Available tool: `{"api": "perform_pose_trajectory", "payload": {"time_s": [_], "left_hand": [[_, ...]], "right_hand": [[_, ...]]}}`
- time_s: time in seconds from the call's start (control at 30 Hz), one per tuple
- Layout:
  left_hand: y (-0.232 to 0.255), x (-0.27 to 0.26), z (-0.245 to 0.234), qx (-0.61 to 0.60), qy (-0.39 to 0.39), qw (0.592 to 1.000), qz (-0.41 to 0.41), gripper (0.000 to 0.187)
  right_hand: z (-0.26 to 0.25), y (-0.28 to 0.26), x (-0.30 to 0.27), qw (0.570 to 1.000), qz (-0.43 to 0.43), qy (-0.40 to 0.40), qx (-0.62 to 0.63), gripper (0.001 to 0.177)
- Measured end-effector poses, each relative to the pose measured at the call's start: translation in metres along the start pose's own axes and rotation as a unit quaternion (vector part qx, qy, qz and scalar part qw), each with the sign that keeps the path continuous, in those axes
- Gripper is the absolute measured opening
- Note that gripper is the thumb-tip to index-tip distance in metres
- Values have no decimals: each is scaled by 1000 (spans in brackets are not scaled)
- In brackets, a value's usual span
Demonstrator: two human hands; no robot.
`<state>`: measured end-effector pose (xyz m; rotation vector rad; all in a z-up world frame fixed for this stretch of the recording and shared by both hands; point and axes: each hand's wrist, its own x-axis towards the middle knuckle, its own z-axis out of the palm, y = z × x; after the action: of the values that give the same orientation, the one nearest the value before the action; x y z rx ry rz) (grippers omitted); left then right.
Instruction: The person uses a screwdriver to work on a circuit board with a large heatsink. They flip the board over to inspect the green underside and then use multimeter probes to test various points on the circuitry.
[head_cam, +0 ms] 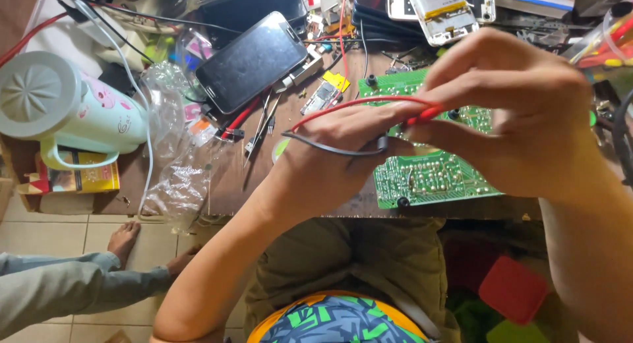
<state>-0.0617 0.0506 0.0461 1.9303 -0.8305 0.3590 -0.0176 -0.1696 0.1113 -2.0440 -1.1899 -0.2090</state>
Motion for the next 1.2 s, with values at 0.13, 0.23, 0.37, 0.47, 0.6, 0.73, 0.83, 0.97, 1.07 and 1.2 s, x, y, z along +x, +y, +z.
{"api": "perform_pose_trajectory", "payload": {"time_s": [0.13, 0.23, 0.37, 0.47, 0.6, 0.73, 0.83, 0.97, 1.07, 1.2], "left_hand": [[-13, -7, -11, -157, -12, 982, -102, 29], [-34, -12, -21, -334, -32, 930, -148, 26], [-57, -14, -30, -523, 49, 843, -118, 38], [-56, 2, -34, -574, 190, 791, -87, 32], [-69, 19, -26, -511, 244, 820, -87, 33], [-76, 29, -11, -264, 252, 925, -107, 43], [-70, 27, -11, -166, 201, 957, -128, 46], [-66, 21, -5, -134, 191, 954, -187, 42], [-64, 20, 8, -138, 180, 950, -216, 46], [-61, 15, 15, -88, 185, 954, -218, 41]], "right_hand": [[-16, 36, -15, 995, 53, 20, 80, 16], [-18, 77, -32, 975, 149, 65, 153, 21], [-25, 117, -32, 948, 214, 119, 203, 39], [-33, 120, -29, 965, 168, 64, 193, 35], [-37, 115, -10, 959, 184, -9, 213, 25], [-28, 99, 13, 960, 193, -30, 202, 22], [-18, 103, 4, 957, 159, -20, 242, 24], [-9, 115, -15, 959, 153, -6, 238, 8], [1, 201, -63, 982, 11, 0, 190, 10], [-11, 180, -75, 982, 80, 50, 163, 12]]}}
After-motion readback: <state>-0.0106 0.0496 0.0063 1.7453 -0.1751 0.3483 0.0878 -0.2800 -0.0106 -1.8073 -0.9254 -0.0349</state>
